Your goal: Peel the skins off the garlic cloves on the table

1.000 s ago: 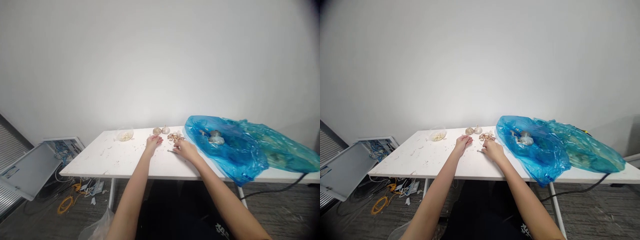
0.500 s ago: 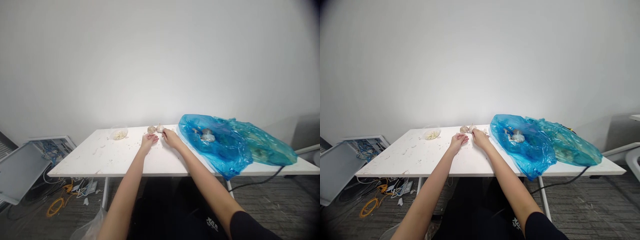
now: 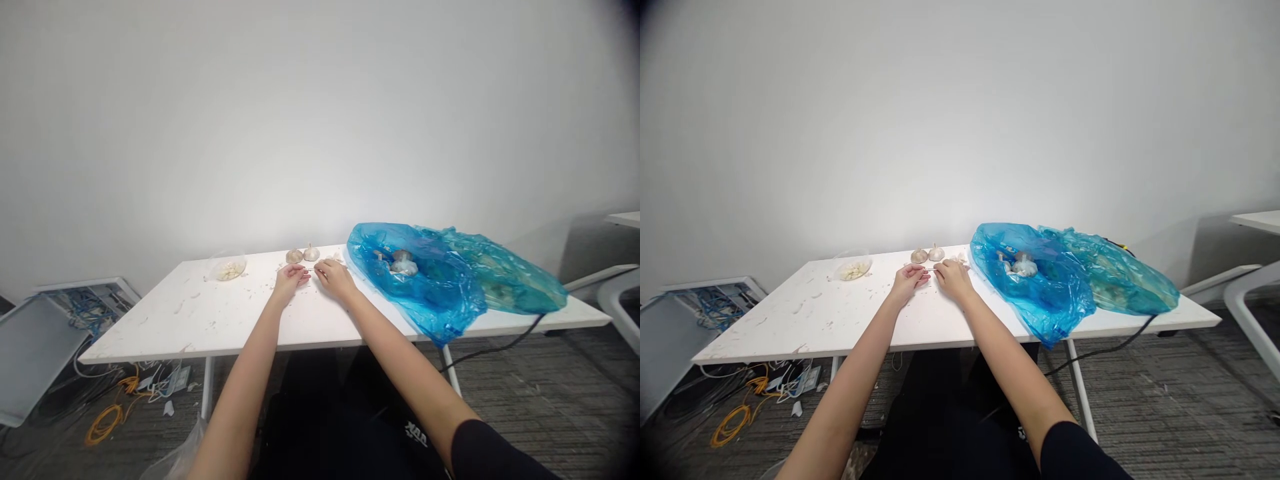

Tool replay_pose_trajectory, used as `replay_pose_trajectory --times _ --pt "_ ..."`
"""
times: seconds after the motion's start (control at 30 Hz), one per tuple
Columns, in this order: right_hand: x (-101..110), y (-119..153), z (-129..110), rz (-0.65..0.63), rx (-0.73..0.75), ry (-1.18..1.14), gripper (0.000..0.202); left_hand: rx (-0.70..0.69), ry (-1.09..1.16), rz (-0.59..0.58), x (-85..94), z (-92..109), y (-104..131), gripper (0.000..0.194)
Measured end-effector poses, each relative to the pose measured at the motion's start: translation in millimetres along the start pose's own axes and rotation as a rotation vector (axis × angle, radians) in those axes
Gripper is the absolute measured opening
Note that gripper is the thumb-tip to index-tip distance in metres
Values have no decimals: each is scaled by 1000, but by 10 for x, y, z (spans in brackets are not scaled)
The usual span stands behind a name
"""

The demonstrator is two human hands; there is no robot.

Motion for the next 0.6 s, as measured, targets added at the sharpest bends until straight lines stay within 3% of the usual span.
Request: replay_pose_trajectory --times 0.6 --pt "-28 0 -1 1 42 -19 28 7 -7 -36 -10 5 -2 29"
Point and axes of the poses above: each hand's wrist, its own y-axis away from the middle knuckle, its own x-axis out of the back of the hand, z = x × y, the point moved 2 cm from there along -y, towards the middle knuckle, and after that the axes turned 14 degrees about -x, right-handed, at the moved point
